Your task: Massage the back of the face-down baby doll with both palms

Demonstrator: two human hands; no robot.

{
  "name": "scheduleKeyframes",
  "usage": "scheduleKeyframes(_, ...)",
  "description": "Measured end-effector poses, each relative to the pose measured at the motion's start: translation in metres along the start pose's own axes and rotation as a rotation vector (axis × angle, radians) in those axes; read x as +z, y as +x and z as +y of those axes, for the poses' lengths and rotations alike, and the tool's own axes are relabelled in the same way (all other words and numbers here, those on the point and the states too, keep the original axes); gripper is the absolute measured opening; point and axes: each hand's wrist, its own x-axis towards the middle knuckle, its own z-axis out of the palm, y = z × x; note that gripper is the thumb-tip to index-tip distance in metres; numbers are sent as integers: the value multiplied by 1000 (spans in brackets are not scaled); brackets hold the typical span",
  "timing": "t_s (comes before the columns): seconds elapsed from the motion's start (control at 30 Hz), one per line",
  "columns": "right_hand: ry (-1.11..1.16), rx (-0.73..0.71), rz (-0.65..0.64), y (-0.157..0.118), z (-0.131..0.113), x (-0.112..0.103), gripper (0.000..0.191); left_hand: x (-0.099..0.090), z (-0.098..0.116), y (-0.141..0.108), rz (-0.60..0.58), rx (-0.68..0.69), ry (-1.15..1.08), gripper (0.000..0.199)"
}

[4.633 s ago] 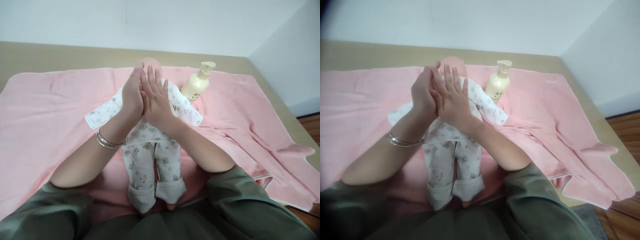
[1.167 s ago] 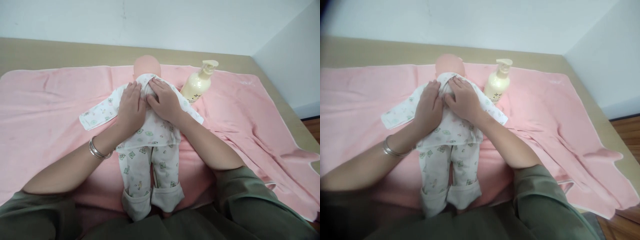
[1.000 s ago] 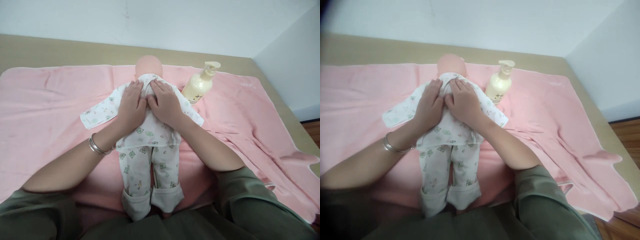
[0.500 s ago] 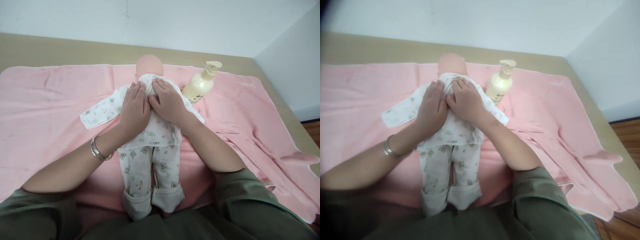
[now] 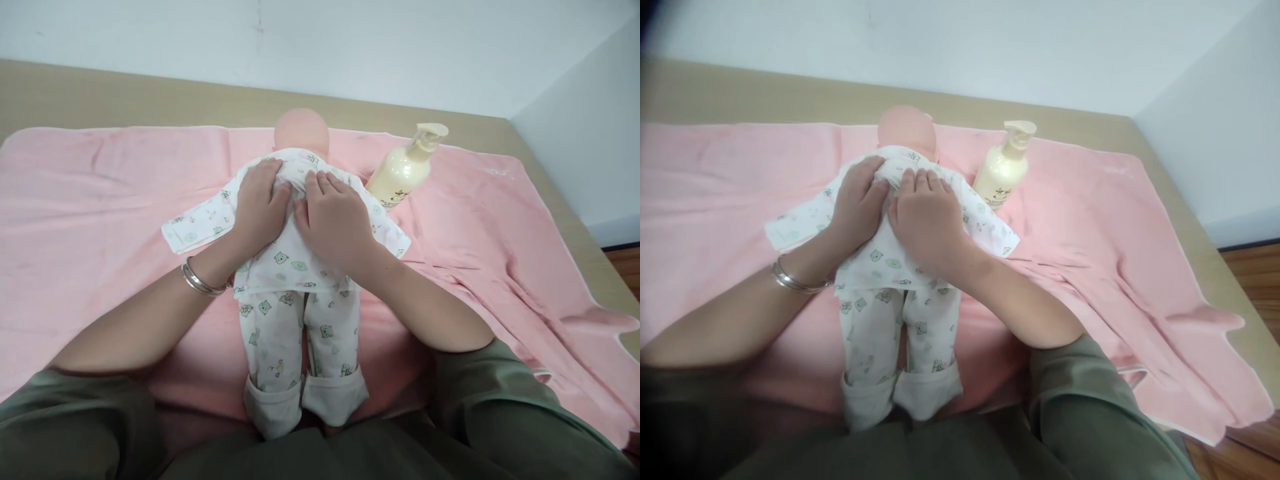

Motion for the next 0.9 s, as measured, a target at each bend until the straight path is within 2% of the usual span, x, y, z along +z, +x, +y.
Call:
scheduleKeyframes(0.17, 95, -11, -59, 9, 9, -3, 61, -2, 6, -1, -36, -34, 27, 50)
scheduleKeyframes(0.27, 198, -1, -117, 20, 20, 3, 63, -1, 6, 0, -30, -36, 17, 49)
scheduleKeyframes(0.43, 219, -11, -22, 29, 29, 20, 64, 5, 0, -2, 18, -22, -3, 49)
scheduleKeyframes(0.53, 205, -17, -15, 27, 29, 23, 64, 4, 0, -1, 0, -30, -15, 51)
scheduleKeyframes(0.7, 184, -66, -23, 26, 34, 20, 66, -4, 15, -6, -102, -49, 45, 59)
scheduleKeyframes(0.8, 149, -131, -82, 29, 39, 16, 69, -5, 23, -15, -126, 4, 91, 62)
scheduleKeyframes(0.9, 111, -129, -130, 30, 37, 8, 69, -5, 24, -19, -143, 52, 81, 62)
